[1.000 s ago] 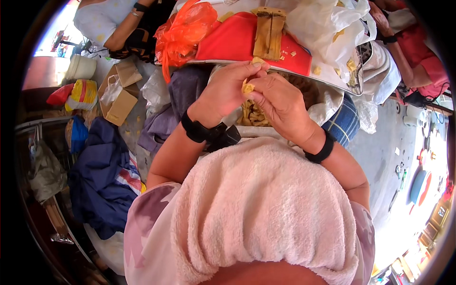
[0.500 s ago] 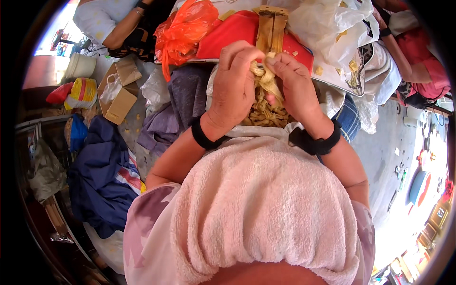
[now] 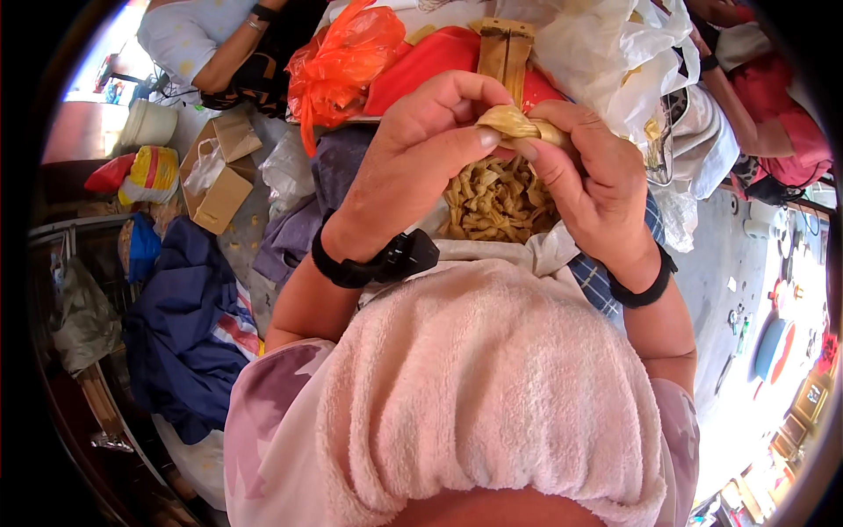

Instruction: The person knots strips of yellow material by hand, taking each strip and tying it into a small bundle before placing it into a large bag.

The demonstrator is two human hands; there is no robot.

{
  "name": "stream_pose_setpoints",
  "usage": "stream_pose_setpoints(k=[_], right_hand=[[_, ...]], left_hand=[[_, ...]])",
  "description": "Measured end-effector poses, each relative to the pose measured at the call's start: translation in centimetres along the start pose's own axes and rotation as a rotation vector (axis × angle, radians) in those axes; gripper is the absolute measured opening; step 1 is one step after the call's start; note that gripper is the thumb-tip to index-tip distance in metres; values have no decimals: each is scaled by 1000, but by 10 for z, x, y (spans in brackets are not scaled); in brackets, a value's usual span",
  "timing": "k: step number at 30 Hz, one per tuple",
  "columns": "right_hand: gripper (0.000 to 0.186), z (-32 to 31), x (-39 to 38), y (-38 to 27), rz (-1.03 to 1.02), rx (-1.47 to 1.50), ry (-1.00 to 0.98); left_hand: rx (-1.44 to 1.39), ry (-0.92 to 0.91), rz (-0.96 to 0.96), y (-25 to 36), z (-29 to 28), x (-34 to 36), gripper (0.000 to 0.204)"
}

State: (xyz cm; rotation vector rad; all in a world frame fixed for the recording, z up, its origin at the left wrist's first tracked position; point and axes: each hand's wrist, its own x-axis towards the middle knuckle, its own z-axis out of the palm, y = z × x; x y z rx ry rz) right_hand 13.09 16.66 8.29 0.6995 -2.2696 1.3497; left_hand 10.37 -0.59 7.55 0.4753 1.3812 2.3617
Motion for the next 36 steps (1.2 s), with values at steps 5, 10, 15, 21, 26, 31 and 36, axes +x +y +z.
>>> stream_pose_setpoints(k=[5, 10, 15, 21, 26, 31, 36], right_hand=[[23, 1, -10, -6, 144, 464, -243], [19, 9, -9, 1, 437, 772, -138], [16, 13, -7, 8, 464, 802, -23], [16, 17, -6, 14, 667, 832, -31], [28, 15, -6, 18, 803, 875, -40], [47, -12, -13, 32, 809, 1161, -77], [28, -4, -15, 28, 816, 940, -37]], left_hand=[[596, 17, 392, -13, -15, 0, 10], [885, 92, 472, -13, -13, -9, 18], [852, 110, 628, -18, -7, 0, 19], [911, 185, 562, -24, -2, 1, 22], [485, 165, 152, -18, -3, 4, 10], [537, 62, 146, 12, -16, -3, 7], [603, 155, 146, 1, -27, 2, 10]])
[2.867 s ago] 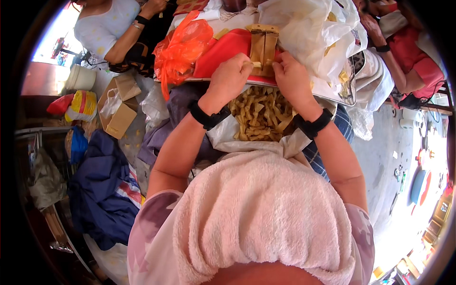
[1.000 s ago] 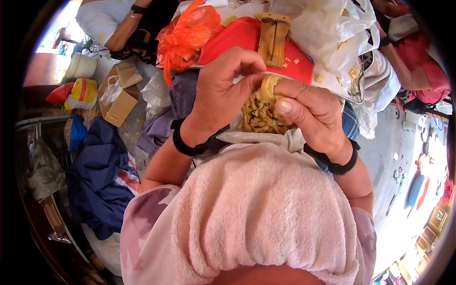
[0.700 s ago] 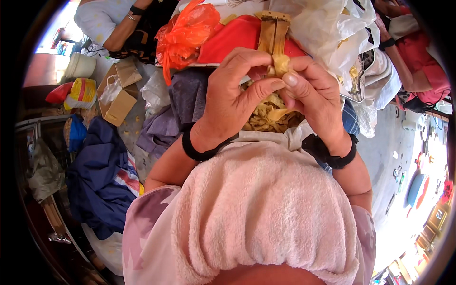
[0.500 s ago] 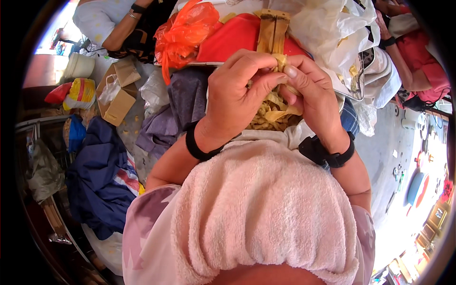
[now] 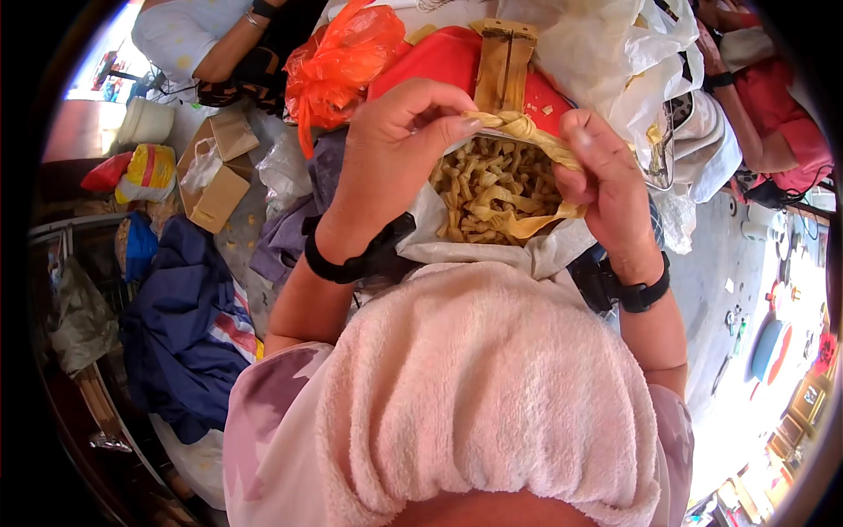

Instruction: The person knots strips of yellow material by hand, taking each strip and tying it into a small bundle before placing it into a large bag.

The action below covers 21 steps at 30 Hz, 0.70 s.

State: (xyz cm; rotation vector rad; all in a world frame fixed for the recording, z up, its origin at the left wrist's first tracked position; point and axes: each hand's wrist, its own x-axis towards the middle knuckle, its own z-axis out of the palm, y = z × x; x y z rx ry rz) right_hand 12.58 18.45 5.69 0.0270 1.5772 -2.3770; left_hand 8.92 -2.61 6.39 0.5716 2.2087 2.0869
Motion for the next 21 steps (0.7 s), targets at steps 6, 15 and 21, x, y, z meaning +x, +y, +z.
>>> stream_pose_setpoints(k=[6, 15, 21], right_hand=[[12, 9, 8, 21, 7, -76, -136], [17, 14, 10, 42, -242, -640, -7], [14, 25, 11, 22, -263, -684, -42]], left_hand=[[894, -152, 510, 1, 18, -3, 40], [1036, -282, 445, -33, -3, 12, 21], [969, -251, 583, -57, -11, 35, 14]])
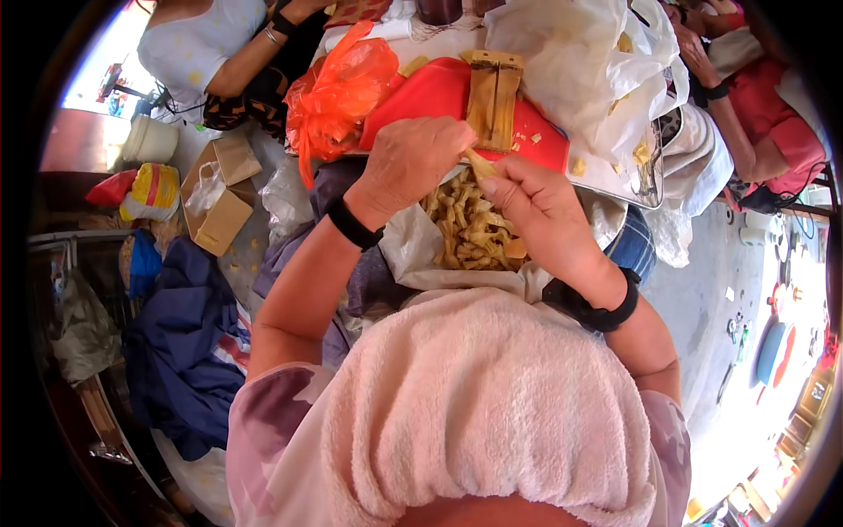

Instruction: The person knots strips of yellow material by hand, taking each strip and tying it into a small bundle before placing it into a large bag.

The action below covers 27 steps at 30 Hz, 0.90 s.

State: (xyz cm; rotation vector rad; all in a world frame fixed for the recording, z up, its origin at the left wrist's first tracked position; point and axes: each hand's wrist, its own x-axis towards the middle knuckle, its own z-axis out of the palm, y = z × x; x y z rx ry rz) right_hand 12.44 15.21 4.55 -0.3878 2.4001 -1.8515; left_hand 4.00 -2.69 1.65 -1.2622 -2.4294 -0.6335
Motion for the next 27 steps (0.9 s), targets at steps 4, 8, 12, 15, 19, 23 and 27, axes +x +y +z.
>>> stream_pose_setpoints(k=[4, 8, 12, 15, 19, 23, 27], right_hand=[[16, -16, 20, 18, 73, 220, 83], [12, -29, 37, 36, 185, 306, 233], [13, -31, 46, 47, 194, 315, 261], [13, -34, 55, 48, 154, 288, 280], [15, -36, 70, 58, 95, 325, 301], [14, -29, 77, 88, 98, 166, 331], [14, -26, 64, 91, -20, -432, 429]], left_hand=[[-678, 18, -331, 0, 12, 12, 11], [-1318, -97, -606, -3, 14, 10, 11], [-1127, -99, -621, -11, 18, 19, 12], [-952, -62, -516, -18, 25, 24, 21], [-836, -48, -621, -25, 28, 33, 19], [-678, -54, -635, -31, 45, 34, 23], [-440, -91, -713, -22, 30, 18, 20]])
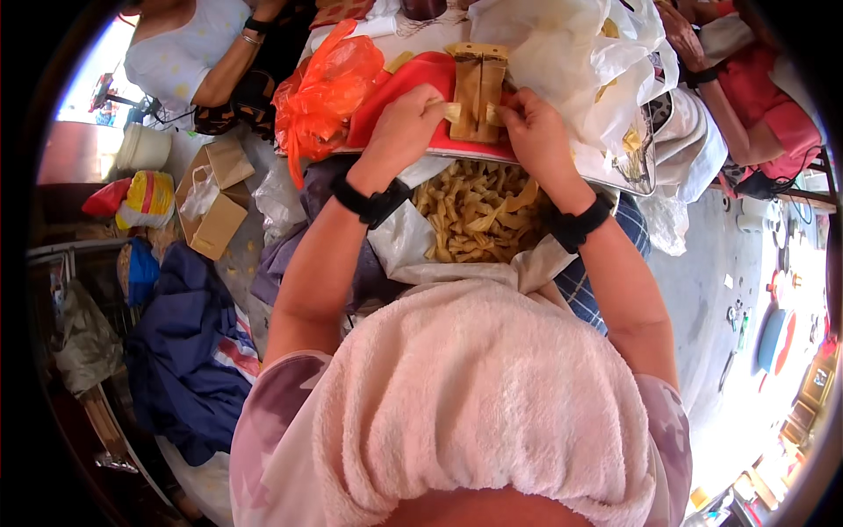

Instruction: The person knots strips of yellow material by hand, taking each strip and tying it into a small bundle before placing it into a large bag.

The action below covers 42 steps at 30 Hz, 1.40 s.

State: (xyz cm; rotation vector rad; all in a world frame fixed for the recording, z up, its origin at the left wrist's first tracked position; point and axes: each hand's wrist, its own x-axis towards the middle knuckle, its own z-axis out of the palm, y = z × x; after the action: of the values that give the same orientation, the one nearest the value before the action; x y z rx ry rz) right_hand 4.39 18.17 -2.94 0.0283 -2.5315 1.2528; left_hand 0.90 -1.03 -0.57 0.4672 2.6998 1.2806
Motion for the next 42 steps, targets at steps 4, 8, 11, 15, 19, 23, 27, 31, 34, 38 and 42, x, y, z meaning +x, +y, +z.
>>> stream_pose_setpoints(k=[4, 8, 11, 15, 19, 23, 27, 31, 34, 38, 42], right_hand=[[12, -16, -17, -23, -79, -184, 16], [15, -30, -39, -57, -508, -266, 4], [22, -23, -57, -70, -585, 137, 2], [21, -26, -68, -80, -709, 105, 35], [24, -27, -79, -77, -618, 281, -93], [30, -38, -63, -70, -398, 328, 107], [30, -36, -64, -78, -733, 215, 60], [20, -19, -84, -74, -766, 214, -111], [13, -18, -90, -77, -510, 345, -311], [16, -31, -76, -90, -18, 642, -344], [22, -19, -66, -72, -10, 611, -191]], left_hand=[[-241, -82, -44, -5, -5, -33, 20], [-52, 33, 256, -4, 8, -58, 30], [-510, -213, -36, -5, 27, -84, 38], [-1346, -375, -337, 21, 10, -85, 35], [-1006, -213, -159, 45, 1, -80, 36], [-690, -217, -140, 31, -4, -79, 43], [-1234, -559, -335, 41, 4, -86, 48], [-1231, -352, -436, 34, 6, -80, 35], [-1226, -299, -395, 27, 8, -80, 30], [-1195, -444, -399, 34, 15, -87, 18], [-720, -494, -156, 43, 16, -89, 18]])
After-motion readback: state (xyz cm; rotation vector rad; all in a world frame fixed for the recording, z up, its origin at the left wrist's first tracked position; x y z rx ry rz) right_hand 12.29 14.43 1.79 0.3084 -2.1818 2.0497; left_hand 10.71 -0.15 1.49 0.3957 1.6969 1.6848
